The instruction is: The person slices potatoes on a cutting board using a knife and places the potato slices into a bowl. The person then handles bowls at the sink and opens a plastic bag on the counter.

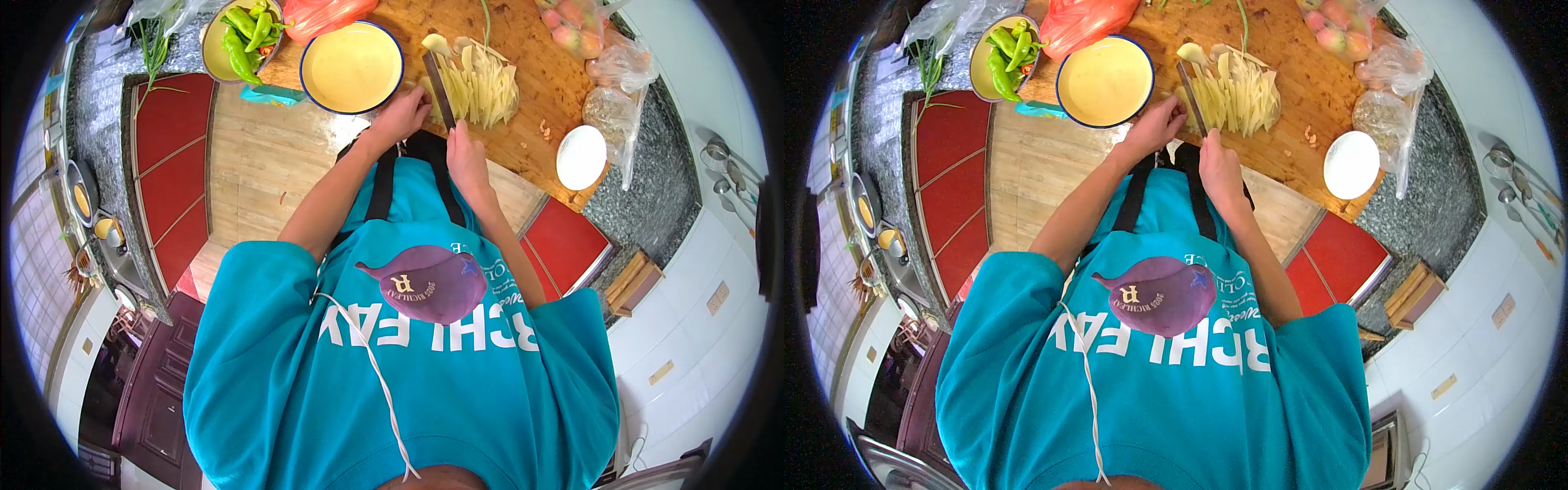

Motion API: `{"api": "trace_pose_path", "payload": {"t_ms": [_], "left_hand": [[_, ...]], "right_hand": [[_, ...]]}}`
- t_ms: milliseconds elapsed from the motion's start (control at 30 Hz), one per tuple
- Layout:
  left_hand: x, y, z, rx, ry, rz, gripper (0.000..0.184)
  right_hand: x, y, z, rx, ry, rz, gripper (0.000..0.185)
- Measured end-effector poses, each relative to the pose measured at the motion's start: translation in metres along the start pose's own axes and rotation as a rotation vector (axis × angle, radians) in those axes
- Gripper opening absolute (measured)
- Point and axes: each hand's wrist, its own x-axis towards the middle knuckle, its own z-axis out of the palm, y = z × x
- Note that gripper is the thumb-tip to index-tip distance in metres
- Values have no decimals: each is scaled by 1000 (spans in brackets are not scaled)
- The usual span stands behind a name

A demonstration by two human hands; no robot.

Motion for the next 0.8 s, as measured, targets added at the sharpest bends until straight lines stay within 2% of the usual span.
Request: {"api": "trace_pose_path", "payload": {"t_ms": [233,300,367,467,533,800], "left_hand": [[2,0,-1,78,-29,-13,16],[-1,0,0,88,30,70,16],[1,1,0,32,17,46,15],[-3,4,-3,58,8,2,16],[-2,2,-1,20,34,36,16],[0,3,-3,34,27,35,16]], "right_hand": [[24,10,28,-12,-20,41,13],[37,9,34,0,10,0,13],[38,10,29,0,42,-36,14],[26,-2,9,22,23,29,15],[17,-8,-2,51,62,-27,15],[5,-7,2,-6,21,-6,16]]}}
